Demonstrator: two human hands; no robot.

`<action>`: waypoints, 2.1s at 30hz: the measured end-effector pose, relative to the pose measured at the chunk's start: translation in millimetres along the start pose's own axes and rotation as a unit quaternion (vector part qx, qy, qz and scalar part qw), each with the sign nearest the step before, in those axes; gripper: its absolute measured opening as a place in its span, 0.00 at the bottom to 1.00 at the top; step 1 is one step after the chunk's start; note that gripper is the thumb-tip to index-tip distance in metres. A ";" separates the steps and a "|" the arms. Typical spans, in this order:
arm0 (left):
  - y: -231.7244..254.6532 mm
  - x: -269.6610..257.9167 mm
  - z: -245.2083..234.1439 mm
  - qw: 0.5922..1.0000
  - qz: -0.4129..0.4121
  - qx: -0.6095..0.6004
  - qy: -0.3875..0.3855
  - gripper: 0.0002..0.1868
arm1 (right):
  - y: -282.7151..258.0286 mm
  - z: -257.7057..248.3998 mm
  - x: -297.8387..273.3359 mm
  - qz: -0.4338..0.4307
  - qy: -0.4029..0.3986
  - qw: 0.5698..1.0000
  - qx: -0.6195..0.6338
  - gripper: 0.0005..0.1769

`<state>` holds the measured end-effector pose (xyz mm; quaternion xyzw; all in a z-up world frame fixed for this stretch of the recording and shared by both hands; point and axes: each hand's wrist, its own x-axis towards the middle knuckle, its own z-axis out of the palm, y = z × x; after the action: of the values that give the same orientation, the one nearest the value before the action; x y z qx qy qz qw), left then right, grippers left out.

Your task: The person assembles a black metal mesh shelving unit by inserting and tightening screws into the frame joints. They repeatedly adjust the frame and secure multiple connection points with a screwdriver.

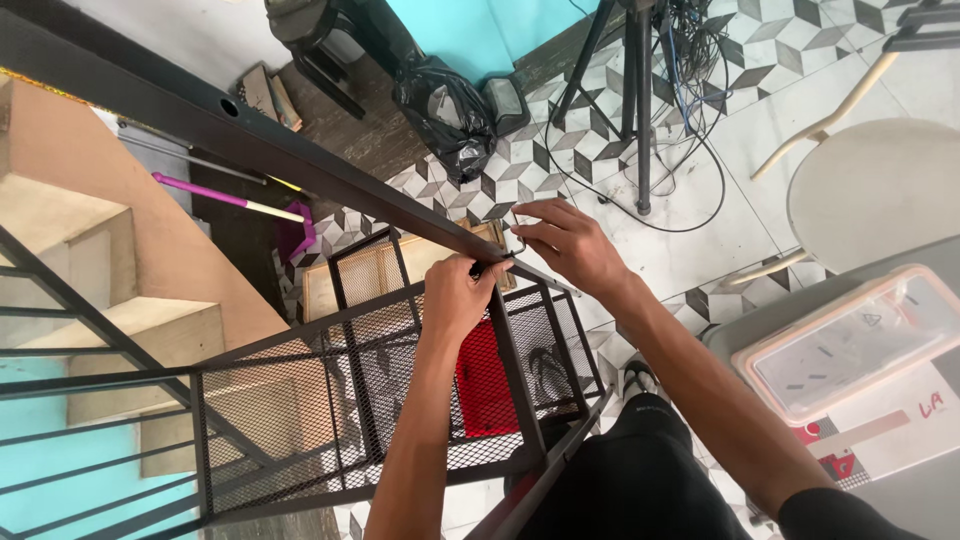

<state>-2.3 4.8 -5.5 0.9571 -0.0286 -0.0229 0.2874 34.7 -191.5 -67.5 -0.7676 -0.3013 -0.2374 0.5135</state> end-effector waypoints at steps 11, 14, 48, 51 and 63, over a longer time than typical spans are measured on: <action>2.0 0.0 1.1 0.999 -0.011 0.035 0.000 0.19 | 7.9 -1.2 -18.5 0.286 -0.151 0.926 0.196 0.09; 2.9 -0.3 0.2 1.000 -0.009 0.022 0.002 0.17 | -5.2 -6.2 -23.8 0.408 -0.148 0.852 0.292 0.12; 3.0 -14.4 5.0 0.999 0.004 -0.011 0.038 0.19 | -7.1 14.4 -49.5 0.198 -0.064 0.974 0.092 0.12; 2.9 -14.9 2.0 0.998 0.026 -0.015 0.052 0.20 | -3.8 20.7 -51.3 0.300 -0.101 0.944 0.089 0.14; -20.8 -26.0 4.1 0.992 0.020 -0.110 0.063 0.18 | -26.4 18.4 -44.5 0.339 -0.040 0.918 0.201 0.25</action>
<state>-27.6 21.6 -19.7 0.9183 -0.0271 0.0406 0.3929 -14.3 -176.4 -87.1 -0.7130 -0.0853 0.0474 0.6943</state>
